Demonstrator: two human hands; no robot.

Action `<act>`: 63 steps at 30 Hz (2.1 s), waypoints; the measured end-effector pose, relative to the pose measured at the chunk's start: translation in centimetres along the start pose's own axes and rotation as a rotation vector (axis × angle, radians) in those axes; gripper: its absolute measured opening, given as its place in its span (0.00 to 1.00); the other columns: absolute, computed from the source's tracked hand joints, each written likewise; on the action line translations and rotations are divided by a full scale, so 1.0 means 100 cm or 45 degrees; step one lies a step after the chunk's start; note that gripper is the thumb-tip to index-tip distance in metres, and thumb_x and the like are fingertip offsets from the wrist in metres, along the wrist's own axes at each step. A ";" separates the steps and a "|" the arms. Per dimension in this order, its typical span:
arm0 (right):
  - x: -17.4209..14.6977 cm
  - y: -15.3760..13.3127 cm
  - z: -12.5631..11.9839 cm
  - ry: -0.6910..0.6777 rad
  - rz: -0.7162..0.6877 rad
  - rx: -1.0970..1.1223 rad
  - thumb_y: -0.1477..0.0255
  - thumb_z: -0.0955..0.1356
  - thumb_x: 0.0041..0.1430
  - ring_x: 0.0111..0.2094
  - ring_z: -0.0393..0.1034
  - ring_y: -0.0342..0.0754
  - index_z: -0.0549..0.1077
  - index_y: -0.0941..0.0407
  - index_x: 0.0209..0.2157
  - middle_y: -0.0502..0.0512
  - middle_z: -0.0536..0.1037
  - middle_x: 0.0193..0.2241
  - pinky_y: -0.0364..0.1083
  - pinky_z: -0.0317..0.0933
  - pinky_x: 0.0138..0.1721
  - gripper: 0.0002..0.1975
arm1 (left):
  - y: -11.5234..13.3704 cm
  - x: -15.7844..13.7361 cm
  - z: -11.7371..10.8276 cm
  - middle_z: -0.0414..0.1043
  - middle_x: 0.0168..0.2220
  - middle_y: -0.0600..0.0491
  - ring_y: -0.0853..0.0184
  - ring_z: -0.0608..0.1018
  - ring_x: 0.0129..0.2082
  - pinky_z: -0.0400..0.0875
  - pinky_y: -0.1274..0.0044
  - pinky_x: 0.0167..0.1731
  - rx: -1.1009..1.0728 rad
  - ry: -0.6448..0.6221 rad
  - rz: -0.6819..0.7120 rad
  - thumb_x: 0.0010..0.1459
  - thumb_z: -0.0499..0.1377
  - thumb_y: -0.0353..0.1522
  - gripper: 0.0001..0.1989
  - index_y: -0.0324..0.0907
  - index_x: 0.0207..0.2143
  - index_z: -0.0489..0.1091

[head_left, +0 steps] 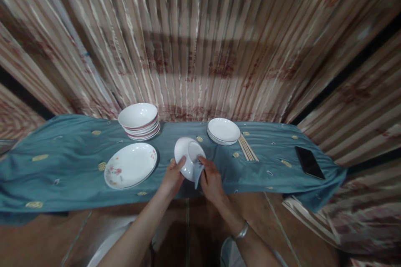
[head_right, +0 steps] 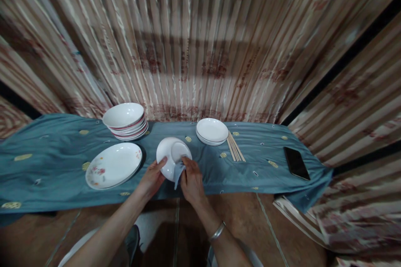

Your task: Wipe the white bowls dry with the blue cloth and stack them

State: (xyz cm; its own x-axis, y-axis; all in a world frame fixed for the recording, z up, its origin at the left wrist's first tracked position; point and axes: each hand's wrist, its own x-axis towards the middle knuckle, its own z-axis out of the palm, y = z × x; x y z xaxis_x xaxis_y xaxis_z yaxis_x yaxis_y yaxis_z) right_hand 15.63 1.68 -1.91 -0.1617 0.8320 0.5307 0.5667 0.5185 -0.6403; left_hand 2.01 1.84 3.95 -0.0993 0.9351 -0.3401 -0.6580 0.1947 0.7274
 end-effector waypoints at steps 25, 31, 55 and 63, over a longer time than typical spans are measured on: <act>0.032 0.029 -0.002 0.225 0.113 0.092 0.77 0.58 0.58 0.57 0.63 0.51 0.62 0.59 0.58 0.63 0.69 0.56 0.55 0.58 0.59 0.26 | -0.008 0.000 -0.011 0.75 0.24 0.51 0.67 0.73 0.24 0.68 0.75 0.29 0.465 -0.363 0.074 0.40 0.70 0.41 0.18 0.35 0.28 0.76; 0.015 0.040 0.014 0.156 0.256 0.073 0.77 0.58 0.57 0.55 0.66 0.52 0.66 0.59 0.55 0.63 0.72 0.53 0.55 0.60 0.57 0.24 | -0.002 0.009 -0.010 0.79 0.26 0.48 0.65 0.77 0.25 0.72 0.74 0.30 0.160 -0.158 -0.043 0.34 0.73 0.36 0.21 0.34 0.31 0.77; -0.020 -0.024 0.013 0.013 -0.362 -0.112 0.88 0.55 0.56 0.64 0.51 0.50 0.53 0.59 0.64 0.64 0.63 0.60 0.56 0.58 0.60 0.34 | 0.003 0.016 -0.004 0.79 0.28 0.48 0.69 0.78 0.26 0.73 0.80 0.31 -0.072 -0.039 -0.046 0.51 0.63 0.26 0.06 0.33 0.34 0.74; -0.004 -0.023 0.010 0.002 -0.304 -0.021 0.85 0.55 0.60 0.65 0.49 0.49 0.49 0.55 0.66 0.60 0.59 0.63 0.55 0.55 0.62 0.33 | 0.003 0.006 -0.006 0.80 0.32 0.45 0.60 0.80 0.37 0.72 0.73 0.40 0.042 -0.165 -0.038 0.41 0.70 0.31 0.18 0.34 0.37 0.76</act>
State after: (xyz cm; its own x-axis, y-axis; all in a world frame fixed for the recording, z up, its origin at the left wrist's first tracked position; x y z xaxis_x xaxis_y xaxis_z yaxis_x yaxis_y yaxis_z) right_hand 13.58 0.36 -1.26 -0.2913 0.6858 0.6670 0.5256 0.6973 -0.4874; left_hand 1.26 2.28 3.59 0.0185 0.9587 -0.2839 -0.6342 0.2308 0.7379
